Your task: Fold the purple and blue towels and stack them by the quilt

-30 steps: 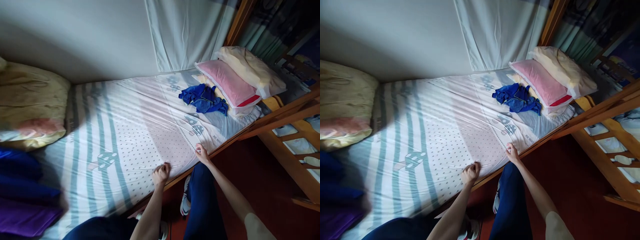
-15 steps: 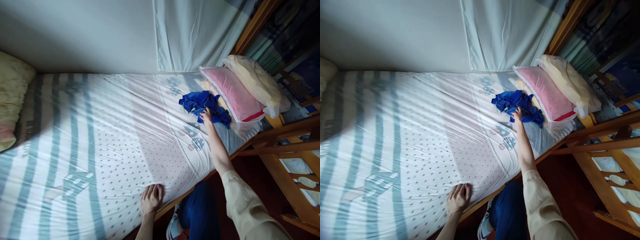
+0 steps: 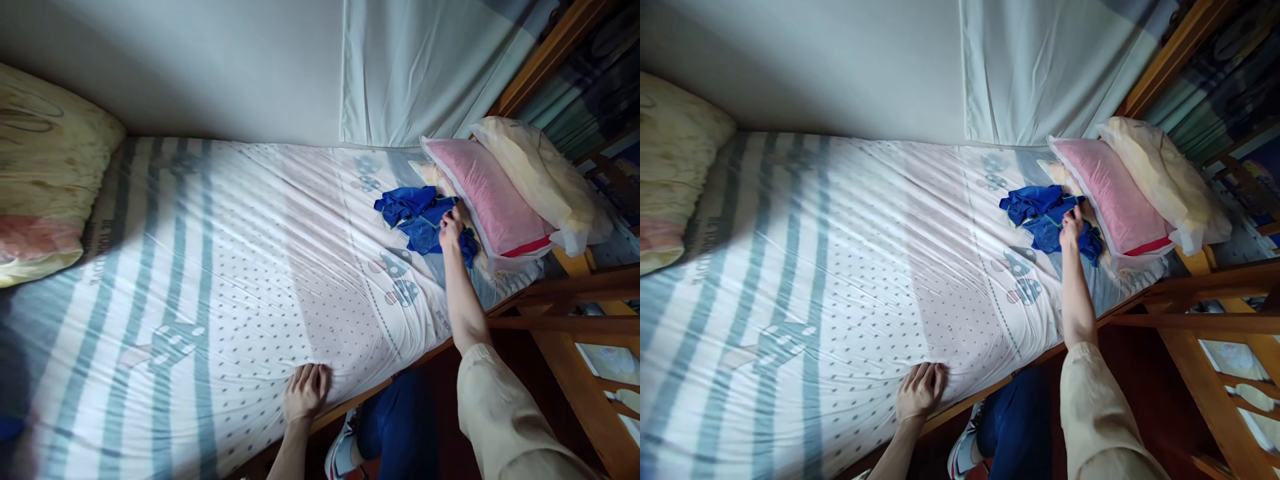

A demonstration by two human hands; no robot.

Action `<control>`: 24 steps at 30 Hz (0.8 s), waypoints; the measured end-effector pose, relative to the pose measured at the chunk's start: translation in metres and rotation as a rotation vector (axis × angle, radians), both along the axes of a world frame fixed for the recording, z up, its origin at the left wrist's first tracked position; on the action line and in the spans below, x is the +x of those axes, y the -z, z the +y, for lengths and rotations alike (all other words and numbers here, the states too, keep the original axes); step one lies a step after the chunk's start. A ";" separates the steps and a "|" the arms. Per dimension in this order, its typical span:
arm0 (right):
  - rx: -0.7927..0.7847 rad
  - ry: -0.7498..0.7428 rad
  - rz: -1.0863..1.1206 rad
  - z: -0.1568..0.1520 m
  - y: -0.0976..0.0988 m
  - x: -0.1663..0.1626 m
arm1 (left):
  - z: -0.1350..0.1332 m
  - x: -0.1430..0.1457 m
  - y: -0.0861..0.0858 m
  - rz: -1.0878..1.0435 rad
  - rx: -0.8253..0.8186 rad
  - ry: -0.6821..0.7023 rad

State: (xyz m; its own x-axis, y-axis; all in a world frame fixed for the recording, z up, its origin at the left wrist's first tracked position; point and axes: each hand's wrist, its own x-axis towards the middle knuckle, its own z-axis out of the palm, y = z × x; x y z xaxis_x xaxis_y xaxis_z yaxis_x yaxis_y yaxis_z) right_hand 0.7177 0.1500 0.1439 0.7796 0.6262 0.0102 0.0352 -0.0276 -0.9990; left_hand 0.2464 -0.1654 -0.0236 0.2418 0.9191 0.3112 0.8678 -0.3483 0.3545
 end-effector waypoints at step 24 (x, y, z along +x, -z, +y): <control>-0.799 -1.642 0.977 -0.460 -0.003 -0.217 | -0.002 0.006 -0.003 -0.031 -0.373 -0.070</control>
